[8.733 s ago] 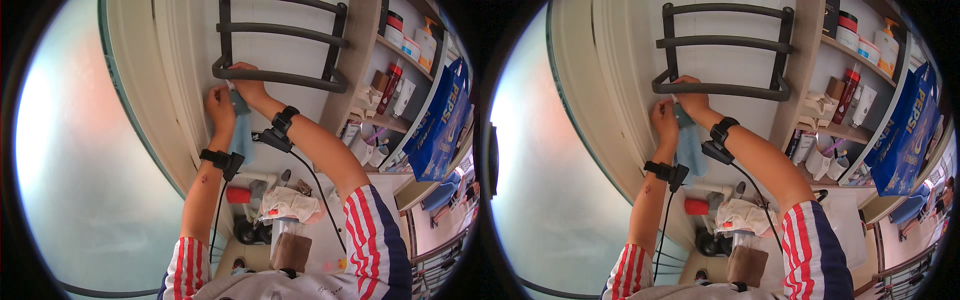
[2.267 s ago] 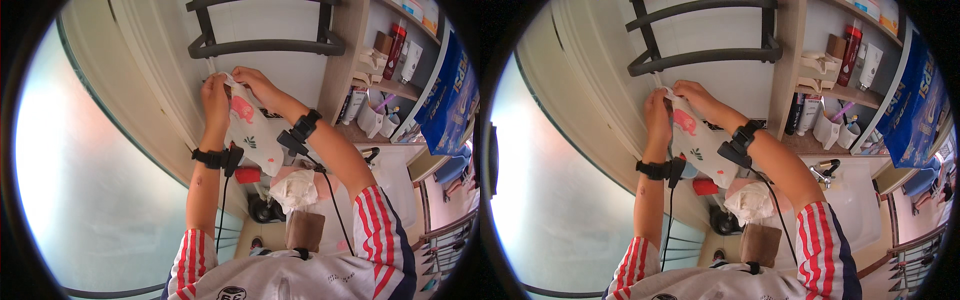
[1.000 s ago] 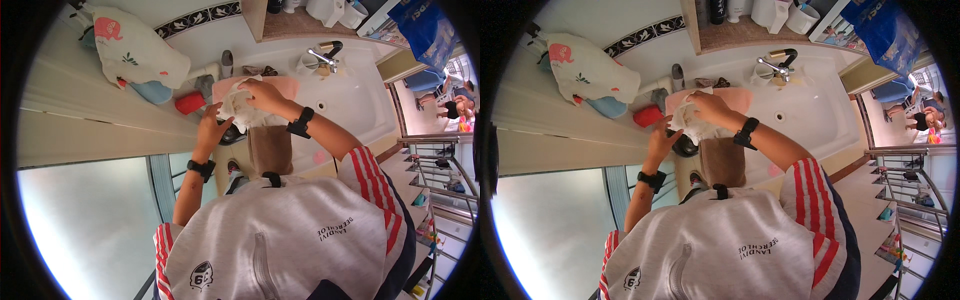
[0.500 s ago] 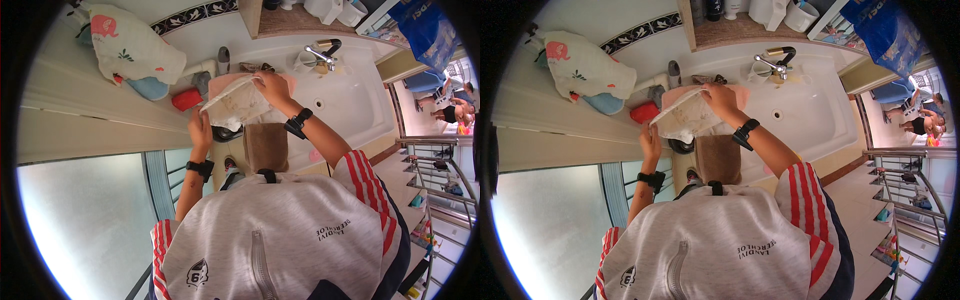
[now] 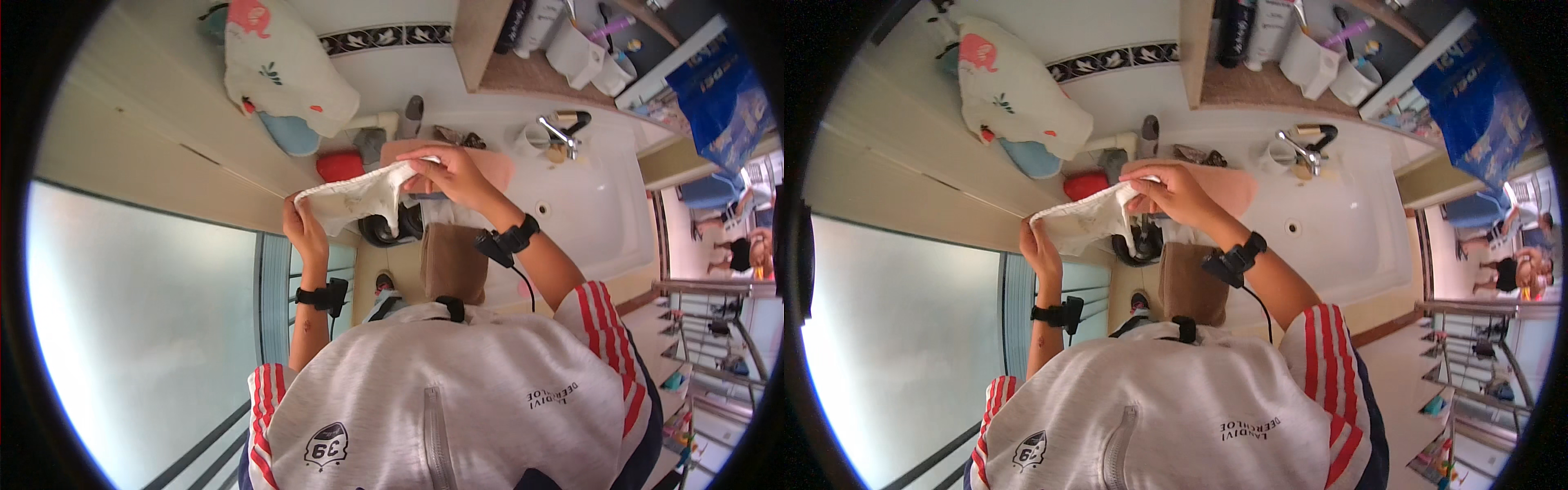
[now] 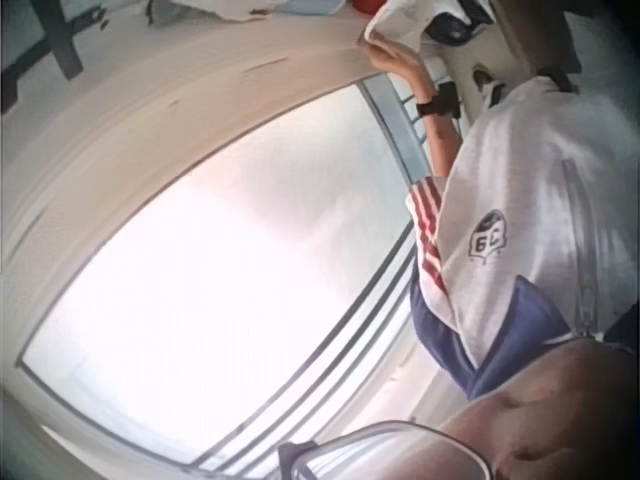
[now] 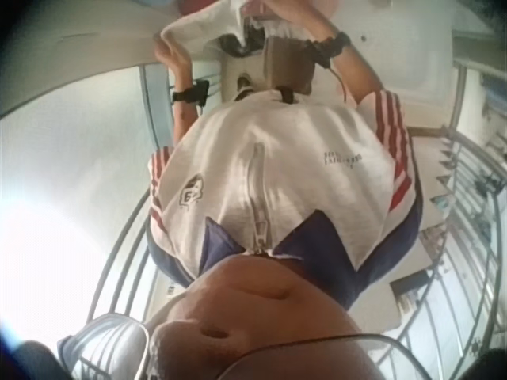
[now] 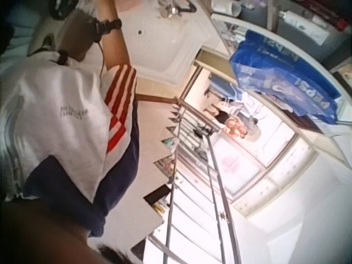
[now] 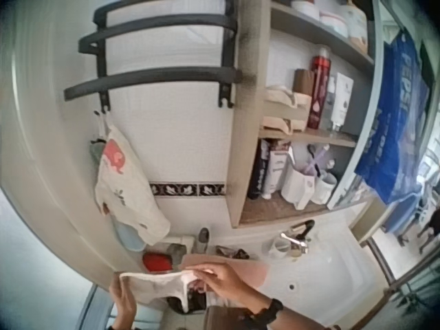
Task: The person organizes a variety of small towels and objects on a bathroom rack. They take several folded towels, unfold them, and drape them over the bars of the towel rack, and also hang a small blue cloth and place a yellow rubber duck on a nearby shelf.
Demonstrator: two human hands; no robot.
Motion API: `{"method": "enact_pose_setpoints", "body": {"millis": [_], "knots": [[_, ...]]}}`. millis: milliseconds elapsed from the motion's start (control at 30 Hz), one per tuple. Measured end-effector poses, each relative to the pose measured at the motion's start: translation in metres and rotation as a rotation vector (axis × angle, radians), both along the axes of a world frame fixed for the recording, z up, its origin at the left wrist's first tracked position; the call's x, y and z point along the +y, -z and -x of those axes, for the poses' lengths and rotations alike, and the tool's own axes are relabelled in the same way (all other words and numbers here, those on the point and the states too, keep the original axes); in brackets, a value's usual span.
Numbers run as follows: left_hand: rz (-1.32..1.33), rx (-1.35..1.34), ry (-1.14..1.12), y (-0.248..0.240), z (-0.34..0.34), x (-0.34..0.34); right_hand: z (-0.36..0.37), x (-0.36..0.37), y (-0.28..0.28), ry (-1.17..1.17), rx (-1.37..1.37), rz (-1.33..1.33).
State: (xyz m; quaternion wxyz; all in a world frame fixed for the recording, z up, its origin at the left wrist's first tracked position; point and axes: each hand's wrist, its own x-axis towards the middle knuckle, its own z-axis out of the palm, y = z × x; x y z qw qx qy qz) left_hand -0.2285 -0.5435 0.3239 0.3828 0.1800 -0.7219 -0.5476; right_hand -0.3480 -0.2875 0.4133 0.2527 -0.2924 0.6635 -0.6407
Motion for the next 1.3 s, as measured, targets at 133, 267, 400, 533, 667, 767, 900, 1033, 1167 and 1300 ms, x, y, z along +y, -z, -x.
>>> {"method": "enact_pose_setpoints", "body": {"millis": [133,267,400,533,667,767,900,1033,1167,1300], "knots": [[-0.011,0.024,-0.038,-0.014,-0.011,-0.001,0.001,-0.017,0.005,0.074,0.231,0.041],[0.148,0.056,-0.057,-0.046,-0.021,-0.008,0.015,-0.017,0.001,0.257,0.409,-0.101],[0.111,0.088,-0.05,-0.07,-0.02,-0.016,0.019,-0.029,-0.008,0.335,0.509,0.0],[0.054,-0.016,-0.104,-0.068,-0.011,-0.015,0.003,-0.049,-0.02,0.324,0.194,-0.065],[-0.179,-0.091,0.011,-0.069,0.002,0.013,-0.015,-0.069,-0.007,0.294,-0.058,-0.019],[-0.168,-0.104,0.324,-0.075,0.0,0.045,-0.032,-0.074,-0.009,0.145,-0.138,-0.012],[-0.303,0.043,0.377,-0.069,-0.013,0.056,-0.043,-0.061,-0.03,0.007,-0.177,0.007],[0.085,0.042,0.531,-0.074,-0.024,0.047,-0.038,-0.038,-0.031,-0.212,0.163,0.011],[-0.194,0.023,0.551,-0.074,-0.025,0.045,-0.03,-0.029,-0.02,-0.017,0.495,-0.07],[-0.258,0.031,0.635,-0.081,-0.028,0.033,-0.023,-0.033,0.008,-0.083,0.446,-0.002]]}}
